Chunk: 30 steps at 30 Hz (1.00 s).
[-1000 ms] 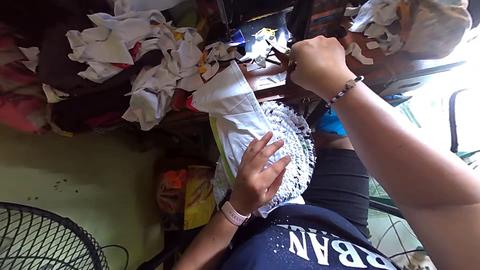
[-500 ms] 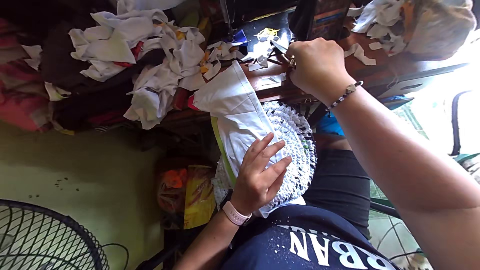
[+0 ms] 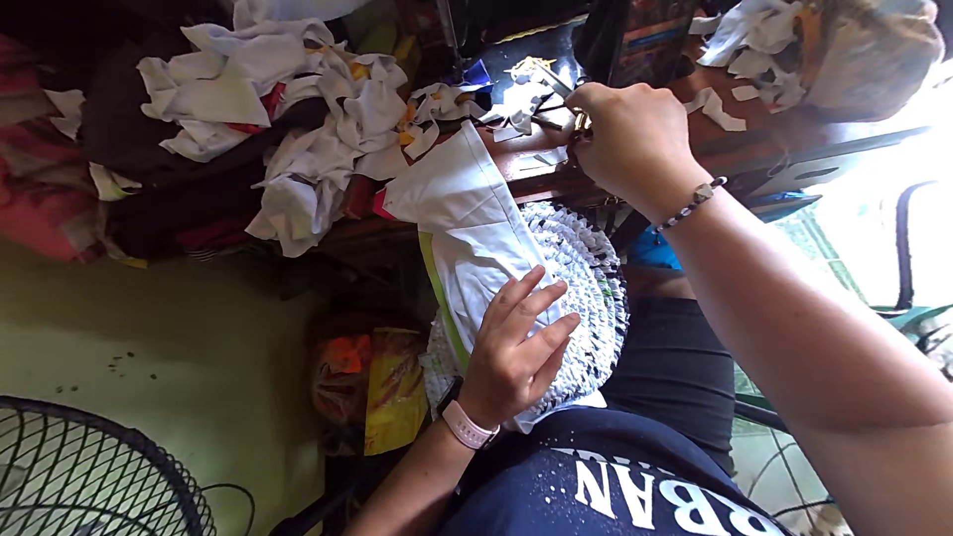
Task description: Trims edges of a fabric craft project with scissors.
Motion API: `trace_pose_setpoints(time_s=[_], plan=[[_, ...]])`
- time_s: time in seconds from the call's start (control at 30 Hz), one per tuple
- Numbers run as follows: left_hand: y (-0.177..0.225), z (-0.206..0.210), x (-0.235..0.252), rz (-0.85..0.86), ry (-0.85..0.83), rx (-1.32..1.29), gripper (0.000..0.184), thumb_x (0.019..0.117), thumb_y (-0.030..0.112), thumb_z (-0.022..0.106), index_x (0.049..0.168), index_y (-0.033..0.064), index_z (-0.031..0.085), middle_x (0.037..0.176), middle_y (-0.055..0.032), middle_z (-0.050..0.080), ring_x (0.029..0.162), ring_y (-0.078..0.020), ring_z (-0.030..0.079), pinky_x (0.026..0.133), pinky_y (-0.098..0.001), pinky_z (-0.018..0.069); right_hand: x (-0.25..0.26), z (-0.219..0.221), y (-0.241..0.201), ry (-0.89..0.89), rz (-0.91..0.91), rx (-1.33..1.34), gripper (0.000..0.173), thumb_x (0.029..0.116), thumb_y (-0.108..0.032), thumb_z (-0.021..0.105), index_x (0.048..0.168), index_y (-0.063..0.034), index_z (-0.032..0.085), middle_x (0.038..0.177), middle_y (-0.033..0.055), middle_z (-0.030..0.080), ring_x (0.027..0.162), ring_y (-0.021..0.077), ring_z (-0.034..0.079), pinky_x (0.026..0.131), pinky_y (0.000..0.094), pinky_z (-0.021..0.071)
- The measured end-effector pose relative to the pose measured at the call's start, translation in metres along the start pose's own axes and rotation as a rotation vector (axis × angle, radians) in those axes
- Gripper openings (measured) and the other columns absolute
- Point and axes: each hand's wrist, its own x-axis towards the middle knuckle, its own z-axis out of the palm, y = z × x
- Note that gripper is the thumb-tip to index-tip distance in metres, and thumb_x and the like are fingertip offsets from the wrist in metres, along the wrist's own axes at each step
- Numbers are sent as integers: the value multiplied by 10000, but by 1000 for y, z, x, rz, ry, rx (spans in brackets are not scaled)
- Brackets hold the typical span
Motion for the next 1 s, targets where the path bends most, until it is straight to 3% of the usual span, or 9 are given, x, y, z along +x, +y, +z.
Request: trace_pose_setpoints(time_s=[0.33,0.5,0.63,0.73,0.8,0.9,1.0], plan=[[1,-1,-2,7,-7,24,206,972,131,653,1128,129,788,1342,-133,676,1411,-359,494,1191,-528,396,-9,-1,2,29,-2,93,485,882,-58,661,1361,-128,629,1068,256,703,1011,501,665,779,694,480],[0,-3,-5,18,-21,55,199,974,136,653,1119,136,790,1337,-125,682,1414,-355,494,1194,-526,390,-33,0,12,174,-64,217,498,906,-95,677,1398,-142,620,1048,193,727,949,421,693,786,653,504],[-1,-4,-7,18,-29,63,195,970,130,664,1119,135,789,1344,-125,678,1418,-355,491,1194,-537,390,-57,9,28,240,-116,362,506,924,-124,674,1425,-142,601,966,123,728,808,299,691,717,547,538],[1,-6,-7,8,-21,31,193,968,134,669,1120,115,788,1337,-139,676,1409,-349,499,1180,-509,419,-88,16,31,199,-153,703,499,949,-83,649,1440,-92,560,984,68,710,694,123,663,603,297,585],[3,-6,-5,-30,10,-37,206,966,158,679,1117,58,778,1311,-169,678,1373,-331,536,1143,-459,469,-118,18,22,147,-179,964,523,960,3,619,1465,-60,497,996,66,699,666,101,656,561,237,579],[11,-3,6,-197,92,-302,398,981,233,687,1249,-61,681,1312,-196,667,1286,-274,612,1077,-422,533,-147,35,6,154,-214,1160,573,914,20,650,1459,-58,491,969,55,704,663,121,660,544,268,591],[22,-2,22,-407,128,-664,697,1005,346,649,1508,-74,411,1430,-187,576,1293,-254,599,1081,-434,530,-170,55,-11,132,-251,1247,502,895,-2,681,1358,-100,515,900,18,695,665,103,661,572,262,595]])
